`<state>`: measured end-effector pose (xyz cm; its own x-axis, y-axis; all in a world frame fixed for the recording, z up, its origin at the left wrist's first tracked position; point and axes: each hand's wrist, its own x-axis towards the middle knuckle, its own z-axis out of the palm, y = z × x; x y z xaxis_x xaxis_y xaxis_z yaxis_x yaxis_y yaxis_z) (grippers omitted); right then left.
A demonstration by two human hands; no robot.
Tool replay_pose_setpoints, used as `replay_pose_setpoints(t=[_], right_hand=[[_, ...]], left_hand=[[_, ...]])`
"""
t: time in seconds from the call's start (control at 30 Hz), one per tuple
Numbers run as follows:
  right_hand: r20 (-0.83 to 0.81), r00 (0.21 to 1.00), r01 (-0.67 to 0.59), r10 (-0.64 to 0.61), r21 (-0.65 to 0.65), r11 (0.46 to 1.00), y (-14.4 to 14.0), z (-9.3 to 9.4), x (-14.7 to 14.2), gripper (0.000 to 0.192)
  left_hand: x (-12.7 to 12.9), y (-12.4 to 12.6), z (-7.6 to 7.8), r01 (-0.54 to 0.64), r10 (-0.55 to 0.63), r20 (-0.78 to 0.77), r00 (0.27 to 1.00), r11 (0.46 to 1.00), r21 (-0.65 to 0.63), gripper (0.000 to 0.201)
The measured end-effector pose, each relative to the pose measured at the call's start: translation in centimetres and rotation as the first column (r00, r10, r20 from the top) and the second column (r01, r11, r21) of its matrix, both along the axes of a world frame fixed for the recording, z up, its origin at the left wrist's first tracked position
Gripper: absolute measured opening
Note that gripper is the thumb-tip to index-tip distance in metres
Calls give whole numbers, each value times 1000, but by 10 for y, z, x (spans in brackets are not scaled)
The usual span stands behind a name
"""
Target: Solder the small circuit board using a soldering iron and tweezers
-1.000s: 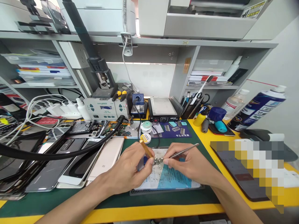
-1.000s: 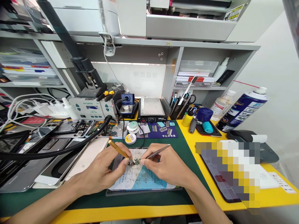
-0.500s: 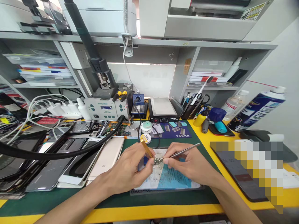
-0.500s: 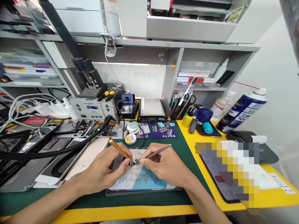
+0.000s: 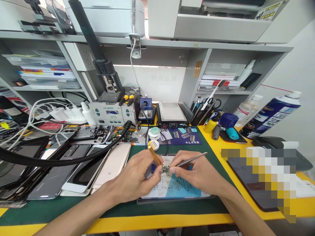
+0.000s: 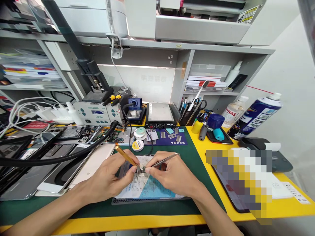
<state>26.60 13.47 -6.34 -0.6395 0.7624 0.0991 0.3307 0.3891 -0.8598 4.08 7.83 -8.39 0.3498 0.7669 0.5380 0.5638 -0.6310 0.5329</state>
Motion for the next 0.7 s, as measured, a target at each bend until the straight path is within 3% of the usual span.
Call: replay_pose_setpoints(t=[0.7], right_hand=[[18,1000,-1,1,-19,1000,0,0,2,13]], left_hand=[[2,1,-2,-22,22,26,999,1000,9,11]])
